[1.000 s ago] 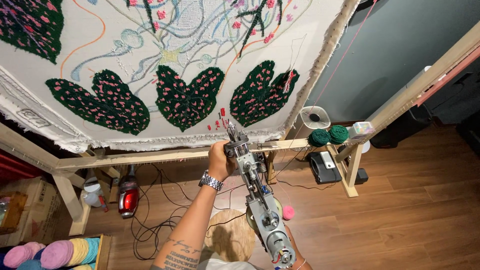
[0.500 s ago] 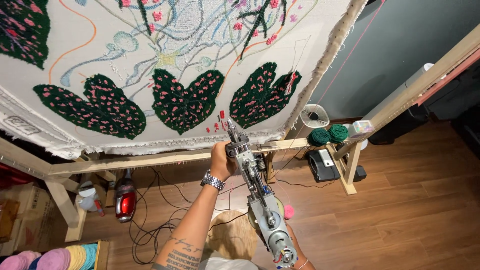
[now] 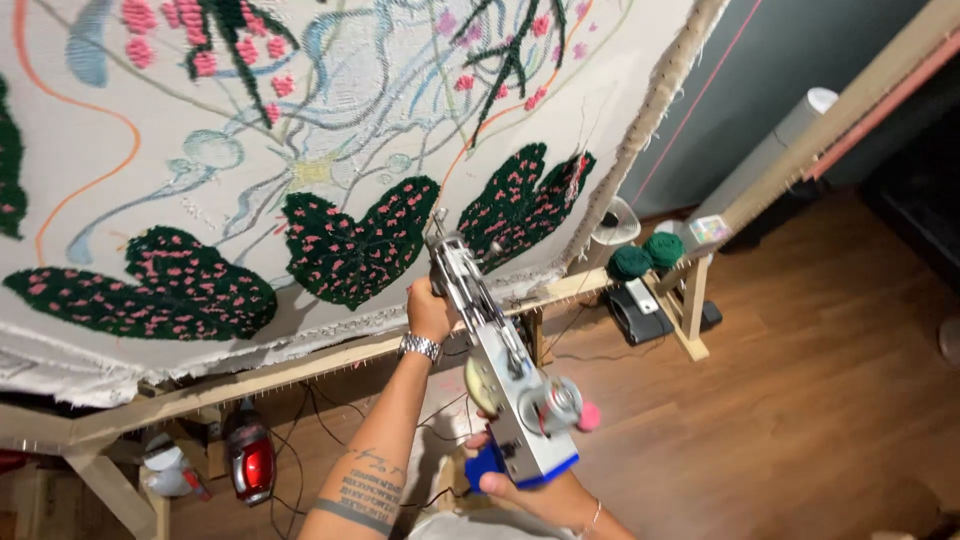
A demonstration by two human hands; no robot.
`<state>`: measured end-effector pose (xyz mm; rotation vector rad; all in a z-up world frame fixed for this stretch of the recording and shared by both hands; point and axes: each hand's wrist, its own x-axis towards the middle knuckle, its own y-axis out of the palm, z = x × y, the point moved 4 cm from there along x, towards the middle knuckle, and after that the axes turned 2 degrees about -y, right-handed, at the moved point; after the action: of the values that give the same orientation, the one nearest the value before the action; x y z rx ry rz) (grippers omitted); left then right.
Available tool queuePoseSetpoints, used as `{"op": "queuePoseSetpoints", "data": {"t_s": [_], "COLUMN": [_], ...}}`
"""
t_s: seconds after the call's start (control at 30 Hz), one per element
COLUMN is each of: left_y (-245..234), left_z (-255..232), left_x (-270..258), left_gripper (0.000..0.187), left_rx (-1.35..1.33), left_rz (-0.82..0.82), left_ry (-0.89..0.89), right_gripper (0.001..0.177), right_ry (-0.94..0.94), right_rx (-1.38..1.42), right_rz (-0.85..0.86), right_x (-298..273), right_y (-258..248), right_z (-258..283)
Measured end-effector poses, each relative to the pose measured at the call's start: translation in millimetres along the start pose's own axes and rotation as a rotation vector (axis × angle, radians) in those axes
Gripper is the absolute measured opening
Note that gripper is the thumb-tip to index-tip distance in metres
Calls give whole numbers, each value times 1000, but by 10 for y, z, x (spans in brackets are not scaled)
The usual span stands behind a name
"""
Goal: Using a tufting gun to create patterns on a rug canvas held in a wooden frame.
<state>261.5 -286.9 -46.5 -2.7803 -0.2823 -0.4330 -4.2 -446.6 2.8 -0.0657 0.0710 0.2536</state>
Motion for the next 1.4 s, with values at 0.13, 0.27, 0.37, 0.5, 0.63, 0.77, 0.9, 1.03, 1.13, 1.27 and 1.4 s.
{"op": "queuePoseSetpoints", "data": {"t_s": [0.13,0.27,0.37,0.5,0.63,0.77,0.9,1.03,1.13,1.27,1.4], "left_y": [61,169,173,97,-100,20,200,389,252,234,163], "left_z": [392,936,1039,1176,877,1280,1558,1835,1328,955,705], "left_x": [160,290,348,415,333,256,356,482,502,578,543], "left_gripper": [14,17,20,23,15,13,21,24,18,19,20], "left_rx": [-167,-414,-745,-870,-452,-381,-726,-922,-441,-409,-290], "left_rz": [68,108,112,-21,-128,-229,-264,-271,-288,-322,-413], "left_ry": [-145,-194,-316,-467,-371,-255,-355,-455,-258,-173,-138], "right_gripper": [78,88,85,81,75,75,79,83,81,65,66], "right_ry": [-58,183,-93,-193,-44,-65,-144,-207,-306,-325,-262], "right_rx": [205,369,152,98,85,128,-19,-9,-195,-252,-207], "right_rz": [41,-23,-123,-307,-518,-515,-463,-410,-421,-394,-289], "right_x": [218,304,382,412,506,534,580,608,630,709,818], "right_y": [195,272,283,236,66,-218,-447,-662,-879,-1149,-1260], "right_z": [-56,-196,282,514,497,386,448,560,724,413,156]}}
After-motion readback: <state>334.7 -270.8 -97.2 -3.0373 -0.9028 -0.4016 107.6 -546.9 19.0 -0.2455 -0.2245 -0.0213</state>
